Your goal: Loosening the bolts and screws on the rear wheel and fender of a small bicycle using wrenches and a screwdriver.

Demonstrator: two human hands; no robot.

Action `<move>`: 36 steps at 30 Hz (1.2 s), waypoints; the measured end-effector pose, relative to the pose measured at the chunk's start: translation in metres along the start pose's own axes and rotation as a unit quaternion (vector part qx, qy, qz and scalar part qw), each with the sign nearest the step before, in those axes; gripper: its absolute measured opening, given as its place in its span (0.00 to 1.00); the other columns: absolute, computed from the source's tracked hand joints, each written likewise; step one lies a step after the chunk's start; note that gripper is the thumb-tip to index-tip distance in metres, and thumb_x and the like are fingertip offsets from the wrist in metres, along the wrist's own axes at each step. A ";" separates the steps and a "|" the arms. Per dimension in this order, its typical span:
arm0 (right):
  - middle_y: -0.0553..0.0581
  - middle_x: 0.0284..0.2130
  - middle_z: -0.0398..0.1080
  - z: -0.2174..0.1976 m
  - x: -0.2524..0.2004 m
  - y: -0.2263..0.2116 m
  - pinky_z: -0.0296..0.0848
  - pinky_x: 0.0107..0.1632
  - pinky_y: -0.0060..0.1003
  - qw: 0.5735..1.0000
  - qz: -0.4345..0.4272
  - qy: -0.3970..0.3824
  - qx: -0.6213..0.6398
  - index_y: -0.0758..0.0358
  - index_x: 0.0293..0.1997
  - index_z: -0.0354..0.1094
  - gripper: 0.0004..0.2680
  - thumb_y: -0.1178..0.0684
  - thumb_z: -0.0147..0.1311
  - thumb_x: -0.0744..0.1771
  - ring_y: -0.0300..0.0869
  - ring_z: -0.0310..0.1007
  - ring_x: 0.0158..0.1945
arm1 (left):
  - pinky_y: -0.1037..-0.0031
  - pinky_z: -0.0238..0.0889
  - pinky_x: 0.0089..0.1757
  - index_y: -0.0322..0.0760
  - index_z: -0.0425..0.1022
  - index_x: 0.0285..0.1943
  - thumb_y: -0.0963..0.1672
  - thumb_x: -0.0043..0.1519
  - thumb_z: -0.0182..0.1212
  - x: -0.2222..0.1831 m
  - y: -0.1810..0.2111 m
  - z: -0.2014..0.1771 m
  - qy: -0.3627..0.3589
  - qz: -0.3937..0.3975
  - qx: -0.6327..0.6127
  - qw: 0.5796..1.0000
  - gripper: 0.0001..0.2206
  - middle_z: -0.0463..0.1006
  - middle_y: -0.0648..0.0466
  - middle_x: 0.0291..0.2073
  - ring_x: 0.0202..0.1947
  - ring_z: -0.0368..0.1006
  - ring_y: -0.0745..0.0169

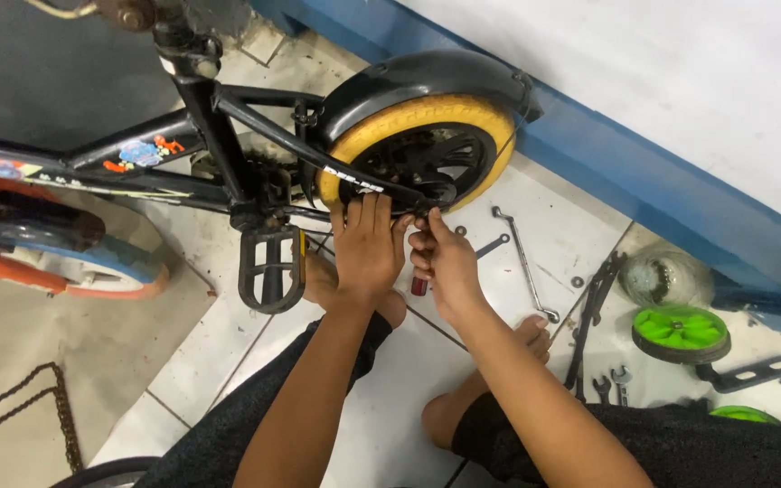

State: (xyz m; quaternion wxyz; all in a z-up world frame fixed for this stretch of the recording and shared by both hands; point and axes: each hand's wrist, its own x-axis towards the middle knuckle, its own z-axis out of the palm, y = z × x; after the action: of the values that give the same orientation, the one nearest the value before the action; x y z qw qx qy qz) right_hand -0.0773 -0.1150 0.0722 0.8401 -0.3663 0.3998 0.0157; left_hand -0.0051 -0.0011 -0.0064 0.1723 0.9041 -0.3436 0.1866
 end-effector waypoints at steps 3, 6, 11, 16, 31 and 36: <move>0.53 0.23 0.70 -0.010 0.008 0.003 0.61 0.24 0.33 0.933 -0.112 0.062 -0.338 0.60 0.40 0.73 0.18 0.38 0.40 0.72 0.40 0.67 0.23 | 0.55 0.49 0.60 0.34 0.70 0.60 0.53 0.72 0.49 0.001 0.003 -0.004 -0.002 -0.004 0.006 1.000 0.21 0.72 0.51 0.44 0.46 0.67 0.54; 0.57 0.28 0.77 -0.004 -0.009 -0.009 0.71 0.29 0.38 0.842 -0.133 0.101 -0.512 0.65 0.51 0.73 0.22 0.33 0.41 0.71 0.44 0.76 0.28 | 0.55 0.50 0.59 0.34 0.70 0.61 0.53 0.71 0.50 0.004 0.004 -0.008 -0.004 -0.004 0.005 1.000 0.20 0.72 0.50 0.45 0.46 0.68 0.54; 0.64 0.28 0.77 -0.001 -0.007 -0.002 0.76 0.38 0.48 0.761 -0.207 0.117 -0.603 0.67 0.47 0.74 0.22 0.36 0.37 0.73 0.55 0.80 0.35 | 0.55 0.51 0.58 0.34 0.70 0.59 0.53 0.71 0.50 0.002 0.002 -0.005 -0.002 -0.007 0.001 1.000 0.20 0.72 0.50 0.45 0.46 0.68 0.53; 0.52 0.19 0.67 -0.008 0.014 0.015 0.62 0.27 0.33 0.927 -0.154 0.060 -0.335 0.60 0.34 0.72 0.19 0.37 0.38 0.72 0.40 0.63 0.21 | 0.55 0.51 0.58 0.34 0.70 0.60 0.53 0.72 0.48 0.002 0.002 -0.001 -0.003 -0.006 0.000 1.000 0.20 0.72 0.50 0.45 0.46 0.68 0.53; 0.54 0.17 0.71 -0.008 0.001 -0.008 0.63 0.23 0.31 0.809 -0.219 0.081 -0.540 0.59 0.31 0.71 0.18 0.39 0.43 0.73 0.40 0.67 0.17 | 0.58 0.50 0.57 0.35 0.69 0.61 0.54 0.71 0.51 0.000 0.000 -0.003 -0.008 -0.008 0.008 1.000 0.21 0.72 0.51 0.46 0.47 0.68 0.54; 0.45 0.21 0.59 -0.006 0.014 0.017 0.57 0.25 0.29 0.979 -0.099 0.030 -0.174 0.57 0.36 0.63 0.14 0.42 0.38 0.73 0.34 0.54 0.20 | 0.57 0.51 0.57 0.35 0.70 0.60 0.54 0.70 0.51 0.000 -0.001 -0.001 -0.006 -0.007 0.010 1.000 0.21 0.72 0.51 0.46 0.47 0.69 0.54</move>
State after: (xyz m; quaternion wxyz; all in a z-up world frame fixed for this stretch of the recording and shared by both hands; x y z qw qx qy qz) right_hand -0.0775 -0.1096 0.0501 0.7486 -0.5449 0.3777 -0.0093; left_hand -0.0050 -0.0001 -0.0060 0.1629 0.9092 -0.3364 0.1835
